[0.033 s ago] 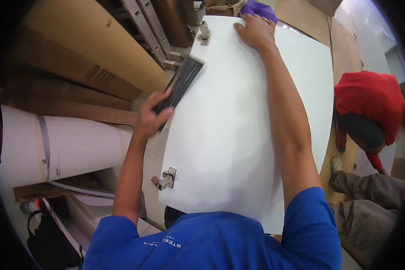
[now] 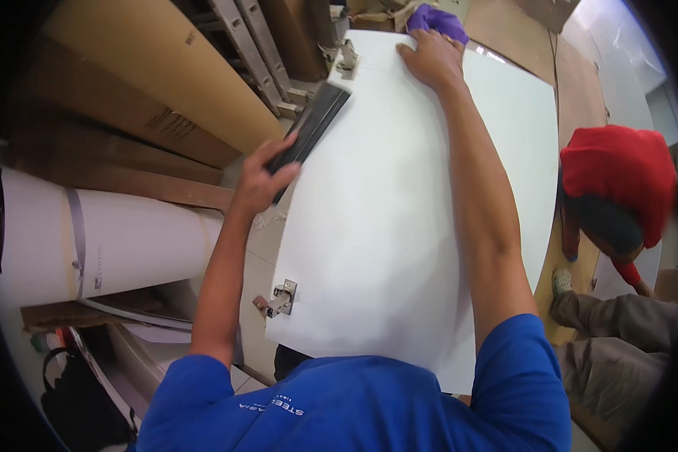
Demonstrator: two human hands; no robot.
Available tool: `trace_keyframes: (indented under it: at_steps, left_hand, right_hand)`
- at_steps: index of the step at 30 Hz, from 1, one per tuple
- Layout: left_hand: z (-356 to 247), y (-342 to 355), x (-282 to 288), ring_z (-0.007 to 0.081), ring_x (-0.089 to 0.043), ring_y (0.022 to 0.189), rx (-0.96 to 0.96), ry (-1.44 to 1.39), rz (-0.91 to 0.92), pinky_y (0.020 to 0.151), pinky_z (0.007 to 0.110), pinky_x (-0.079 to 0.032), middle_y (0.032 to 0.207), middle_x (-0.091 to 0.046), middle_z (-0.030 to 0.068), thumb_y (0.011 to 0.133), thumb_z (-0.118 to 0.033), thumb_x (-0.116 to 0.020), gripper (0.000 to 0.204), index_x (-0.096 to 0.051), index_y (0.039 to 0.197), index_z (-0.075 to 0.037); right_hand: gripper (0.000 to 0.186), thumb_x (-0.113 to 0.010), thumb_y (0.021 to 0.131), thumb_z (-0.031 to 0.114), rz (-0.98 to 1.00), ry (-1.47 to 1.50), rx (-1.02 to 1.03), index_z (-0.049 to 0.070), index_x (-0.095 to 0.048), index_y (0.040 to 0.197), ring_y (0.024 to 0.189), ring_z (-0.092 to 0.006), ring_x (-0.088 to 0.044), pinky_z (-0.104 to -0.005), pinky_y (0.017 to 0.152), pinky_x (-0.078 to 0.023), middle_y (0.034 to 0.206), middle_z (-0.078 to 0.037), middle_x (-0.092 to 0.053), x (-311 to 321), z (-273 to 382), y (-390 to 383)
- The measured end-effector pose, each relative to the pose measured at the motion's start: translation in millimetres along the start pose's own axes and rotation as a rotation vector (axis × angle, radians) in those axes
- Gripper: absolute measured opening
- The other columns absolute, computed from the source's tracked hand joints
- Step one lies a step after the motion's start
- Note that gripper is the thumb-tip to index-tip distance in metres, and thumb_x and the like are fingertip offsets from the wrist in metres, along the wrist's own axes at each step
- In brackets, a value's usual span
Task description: The person uses a scraper to clean the edges of a white cabinet door with attached hinges. They then flip the door over and wipe the back surface with a cloth. The door is placed on a workbench in a workshop setting.
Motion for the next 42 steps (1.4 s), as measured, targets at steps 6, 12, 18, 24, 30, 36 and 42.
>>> trace_keyframes:
  at_steps: [6, 12, 18, 24, 30, 36, 42]
  left_hand:
    - [-13.7, 26.6, 30.1, 0.0087, -0.062, 0.079, 0.321, -0.359, -0.187, 0.066, 0.023, -0.049, 0.107, -0.068, 0.0073, 0.098, -0.035, -0.074, 0.062, -0.058, 0.154, -0.011]
    - [-30.4, -63.7, 17.4, 0.018, -0.068, 0.098, 0.43, -0.168, -0.098, 0.088, 0.035, -0.056, 0.11, -0.072, 0.0114, 0.1, -0.03, -0.074, 0.06, -0.059, 0.152, -0.007]
    - [-39.1, -27.2, -14.2, 0.0352, -0.072, 0.1, 0.04, 0.376, -0.154, 0.091, 0.042, -0.056, 0.117, -0.074, 0.0231, 0.096, -0.031, -0.077, 0.056, -0.067, 0.144, -0.006]
    - [-33.7, 87.4, -30.5, 0.0387, -0.072, 0.099, 0.12, 0.377, -0.106, 0.091, 0.043, -0.057, 0.115, -0.075, 0.0261, 0.094, -0.043, -0.075, 0.06, -0.07, 0.14, -0.004]
    - [-57.2, -20.2, -19.5, 0.0323, -0.075, 0.104, -0.032, 0.353, -0.057, 0.095, 0.04, -0.057, 0.122, -0.075, 0.0241, 0.092, -0.019, -0.08, 0.056, -0.066, 0.142, 0.003]
    - [-29.0, 41.1, -23.7, 0.0324, -0.074, 0.098, 0.054, 0.391, -0.14, 0.094, 0.042, -0.057, 0.113, -0.074, 0.0238, 0.091, -0.02, -0.082, 0.057, -0.068, 0.143, -0.002]
    - [-45.3, 24.7, -19.1, 0.0327, -0.073, 0.106, 0.01, 0.389, -0.093, 0.096, 0.041, -0.057, 0.116, -0.074, 0.0234, 0.091, -0.026, -0.081, 0.058, -0.067, 0.142, -0.002]
  right_hand:
    - [0.059, -0.062, 0.101, 0.048, -0.043, -0.012, -0.034, 0.013, -0.064, 0.148, 0.143, -0.0325, -0.055, -0.051, 0.126, -0.024, 0.148, -0.014, -0.065, 7.4, -6.5, -5.0]
    - [0.057, -0.059, 0.102, 0.046, -0.051, -0.014, -0.027, 0.012, -0.063, 0.149, 0.143, -0.0332, -0.056, -0.0512, 0.126, -0.024, 0.149, -0.016, -0.063, 2.8, -0.3, 1.9]
    - [0.055, -0.061, 0.101, 0.045, -0.078, -0.004, 0.011, 0.012, -0.065, 0.146, 0.138, -0.0324, -0.059, -0.0545, 0.124, -0.027, 0.143, -0.015, -0.066, 5.5, 7.7, 4.5]
    - [0.054, -0.063, 0.1, 0.044, -0.007, 0.043, 0.001, 0.014, -0.066, 0.145, 0.136, -0.0316, -0.06, -0.0546, 0.123, -0.026, 0.139, -0.014, -0.068, 11.5, 5.2, 2.2]
    - [0.056, -0.064, 0.098, 0.044, -0.041, 0.025, -0.014, 0.012, -0.068, 0.144, 0.134, -0.0334, -0.061, -0.0544, 0.12, -0.029, 0.134, -0.015, -0.071, 5.0, -3.7, 1.1]
    - [0.055, -0.067, 0.096, 0.044, -0.022, 0.098, 0.029, 0.013, -0.069, 0.141, 0.134, -0.0312, -0.061, -0.0538, 0.121, -0.027, 0.135, -0.015, -0.07, 3.8, 5.9, 6.4]
    - [0.056, -0.067, 0.097, 0.045, -0.061, 0.048, 0.028, 0.013, -0.069, 0.142, 0.134, -0.0297, -0.061, -0.053, 0.121, -0.028, 0.135, -0.015, -0.07, 15.0, -0.2, -2.6]
Point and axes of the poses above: each hand's wrist, its own y-axis towards the middle knuckle, its own x-axis out of the back of the hand, z = x × y, the point moved 5 cm from there along y, towards the middle knuckle
